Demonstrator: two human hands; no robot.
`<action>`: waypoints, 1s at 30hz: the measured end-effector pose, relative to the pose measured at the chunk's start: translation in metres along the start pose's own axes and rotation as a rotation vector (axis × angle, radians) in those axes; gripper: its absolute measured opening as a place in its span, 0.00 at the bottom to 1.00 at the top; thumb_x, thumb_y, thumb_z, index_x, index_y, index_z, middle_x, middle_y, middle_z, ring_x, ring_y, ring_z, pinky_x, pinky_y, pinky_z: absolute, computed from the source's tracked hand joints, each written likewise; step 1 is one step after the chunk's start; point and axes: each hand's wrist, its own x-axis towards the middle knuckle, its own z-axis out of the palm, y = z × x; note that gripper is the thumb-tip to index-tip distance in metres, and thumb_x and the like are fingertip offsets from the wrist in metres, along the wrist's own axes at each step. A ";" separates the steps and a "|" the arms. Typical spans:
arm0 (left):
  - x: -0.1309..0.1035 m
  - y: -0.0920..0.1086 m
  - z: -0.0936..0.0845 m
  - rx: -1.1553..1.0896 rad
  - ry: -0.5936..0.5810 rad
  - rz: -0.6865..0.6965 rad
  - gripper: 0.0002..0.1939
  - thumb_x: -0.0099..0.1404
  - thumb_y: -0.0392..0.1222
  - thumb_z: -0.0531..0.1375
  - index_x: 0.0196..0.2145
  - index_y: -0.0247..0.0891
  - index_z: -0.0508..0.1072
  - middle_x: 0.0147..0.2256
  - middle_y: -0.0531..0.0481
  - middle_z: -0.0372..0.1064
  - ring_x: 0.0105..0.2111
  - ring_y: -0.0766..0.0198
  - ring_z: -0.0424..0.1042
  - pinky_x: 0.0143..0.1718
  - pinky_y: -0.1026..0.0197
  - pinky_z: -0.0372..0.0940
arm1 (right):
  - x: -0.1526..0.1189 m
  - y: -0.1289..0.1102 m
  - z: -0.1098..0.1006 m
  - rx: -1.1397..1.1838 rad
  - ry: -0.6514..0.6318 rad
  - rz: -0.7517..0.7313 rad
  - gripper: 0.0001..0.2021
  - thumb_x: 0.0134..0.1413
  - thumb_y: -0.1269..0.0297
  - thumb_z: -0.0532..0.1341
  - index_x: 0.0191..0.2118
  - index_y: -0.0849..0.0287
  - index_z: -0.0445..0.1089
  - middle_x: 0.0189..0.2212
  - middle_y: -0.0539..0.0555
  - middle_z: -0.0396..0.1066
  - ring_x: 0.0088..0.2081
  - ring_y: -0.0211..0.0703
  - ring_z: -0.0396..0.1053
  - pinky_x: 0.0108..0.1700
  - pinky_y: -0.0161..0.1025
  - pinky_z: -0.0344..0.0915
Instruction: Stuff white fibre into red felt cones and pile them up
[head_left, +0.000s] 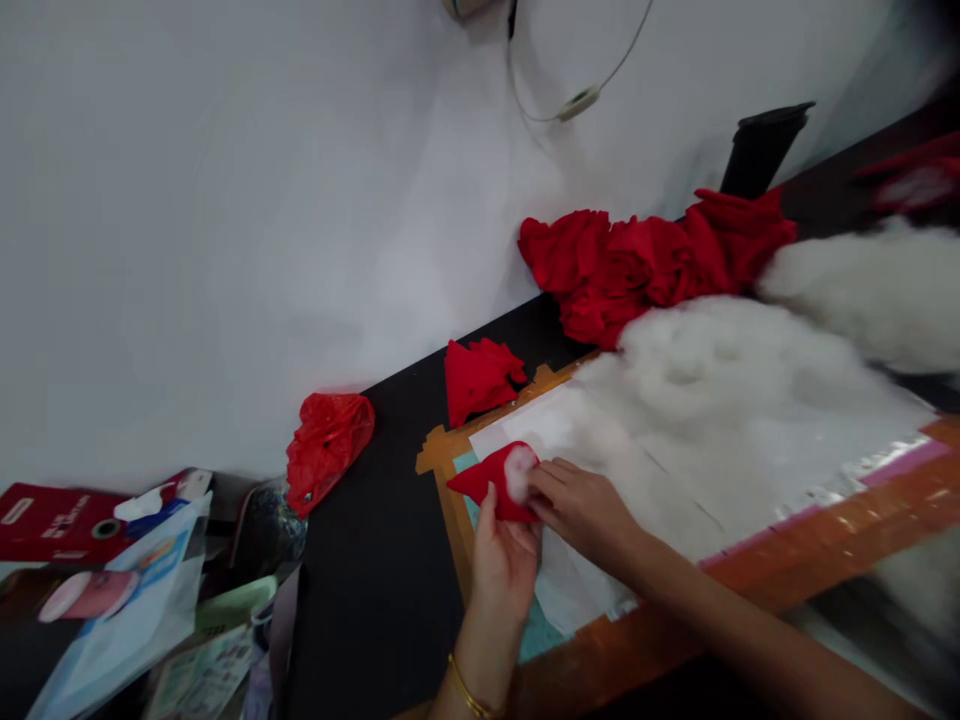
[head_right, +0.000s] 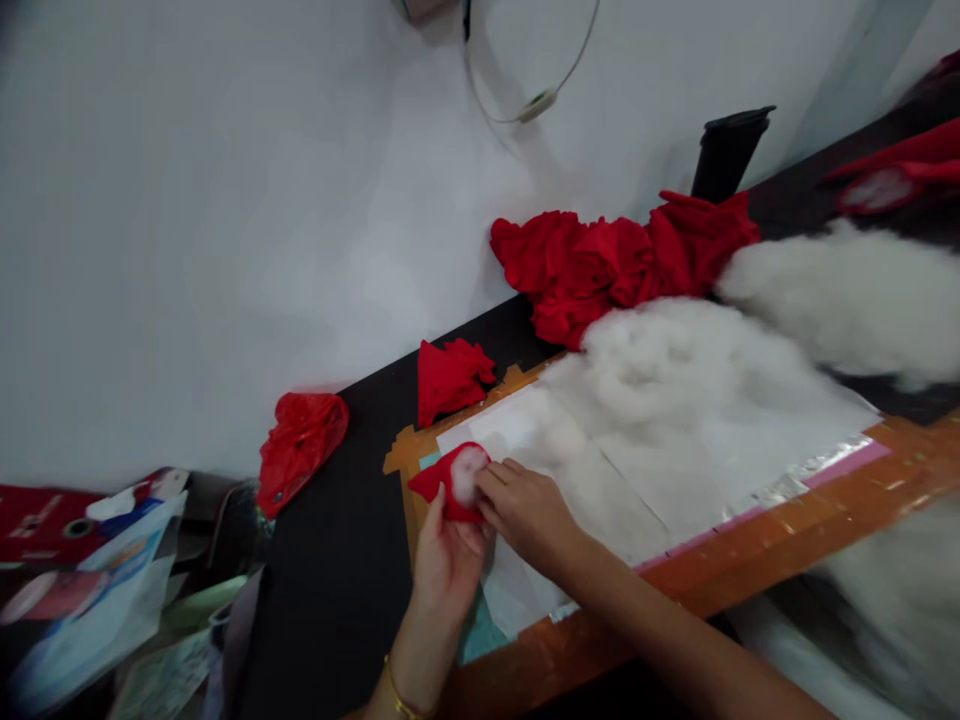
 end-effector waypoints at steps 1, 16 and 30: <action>-0.001 -0.002 0.001 0.005 0.016 0.010 0.11 0.68 0.39 0.56 0.44 0.34 0.75 0.39 0.43 0.78 0.34 0.63 0.77 0.33 0.65 0.72 | 0.002 -0.002 0.005 -0.041 0.020 0.011 0.04 0.54 0.74 0.59 0.34 0.58 0.69 0.32 0.54 0.73 0.35 0.45 0.69 0.34 0.38 0.63; 0.000 -0.005 0.001 0.017 -0.037 0.028 0.14 0.68 0.41 0.56 0.48 0.33 0.75 0.49 0.40 0.74 0.48 0.57 0.74 0.47 0.60 0.70 | 0.004 0.003 -0.007 0.147 0.077 0.138 0.13 0.51 0.71 0.63 0.44 0.56 0.72 0.48 0.61 0.68 0.46 0.51 0.68 0.41 0.43 0.70; 0.000 0.013 -0.036 0.802 0.115 0.690 0.30 0.49 0.37 0.70 0.51 0.40 0.68 0.46 0.46 0.67 0.38 0.63 0.70 0.39 0.64 0.65 | 0.007 -0.003 0.008 -0.032 0.131 -0.021 0.05 0.51 0.74 0.59 0.32 0.59 0.71 0.28 0.55 0.73 0.33 0.47 0.68 0.36 0.40 0.64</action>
